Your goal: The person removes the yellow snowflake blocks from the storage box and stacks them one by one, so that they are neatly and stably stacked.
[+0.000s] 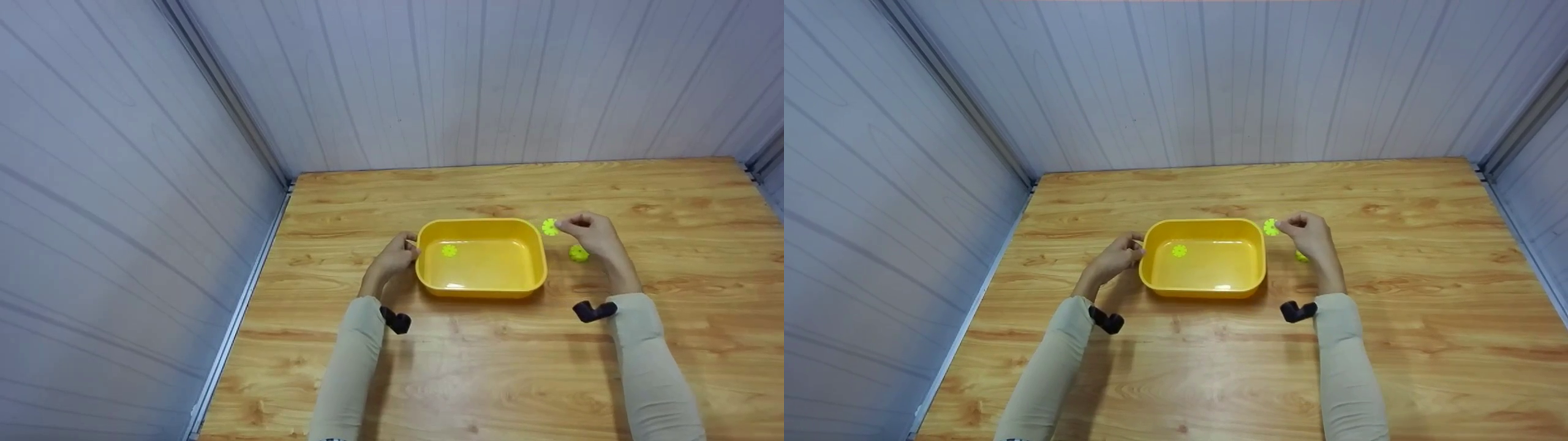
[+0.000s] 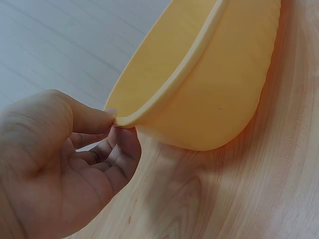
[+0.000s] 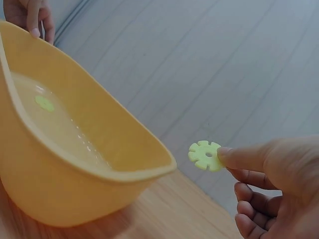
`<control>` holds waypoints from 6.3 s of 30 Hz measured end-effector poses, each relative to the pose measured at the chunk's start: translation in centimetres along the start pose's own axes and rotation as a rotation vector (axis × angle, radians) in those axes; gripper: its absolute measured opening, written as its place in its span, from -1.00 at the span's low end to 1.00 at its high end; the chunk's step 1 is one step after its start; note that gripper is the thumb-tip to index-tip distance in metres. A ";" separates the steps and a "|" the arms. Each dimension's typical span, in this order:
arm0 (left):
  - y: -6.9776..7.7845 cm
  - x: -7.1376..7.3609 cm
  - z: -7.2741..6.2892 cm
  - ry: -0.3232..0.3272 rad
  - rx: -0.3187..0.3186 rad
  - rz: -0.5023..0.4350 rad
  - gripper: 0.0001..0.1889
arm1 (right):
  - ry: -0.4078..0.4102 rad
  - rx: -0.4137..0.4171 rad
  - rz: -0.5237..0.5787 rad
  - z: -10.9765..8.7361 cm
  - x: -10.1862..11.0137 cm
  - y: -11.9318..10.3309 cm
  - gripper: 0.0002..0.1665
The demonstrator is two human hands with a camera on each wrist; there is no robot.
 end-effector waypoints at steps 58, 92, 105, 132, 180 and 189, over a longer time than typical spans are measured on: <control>0.1 0.0 -0.1 0.006 0.019 0.019 -0.66 | 0.022 -0.164 -0.091 -2.4 1.8 6.2 -0.34; 0.0 0.0 -0.1 0.006 0.027 0.038 -0.66 | 0.074 -0.108 -0.108 -2.7 2.3 5.0 -0.22; -0.1 -0.1 0.0 0.008 0.001 0.033 -0.66 | 0.103 -0.042 -0.100 -1.5 0.4 1.6 -0.22; -0.1 -0.1 0.1 0.000 -0.024 0.021 -0.65 | 0.045 0.217 -0.068 1.1 -8.5 -4.8 -0.50; -0.2 -0.1 0.0 0.012 -0.018 0.025 -0.64 | -0.224 0.146 -0.222 3.5 -18.1 -5.2 -0.59; -0.4 0.0 0.3 -0.008 -0.003 0.027 -0.64 | -0.267 0.208 -0.345 3.8 -18.6 -5.3 -0.54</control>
Point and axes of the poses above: each hand's wrist, its own z-axis towards the middle knuckle, its own x-axis out of the back of the hand, y = z × x, the point moved 2 cm from there along z, towards the middle knuckle, and after that the axes turned 9 degrees about x, right-handed, at the moved point
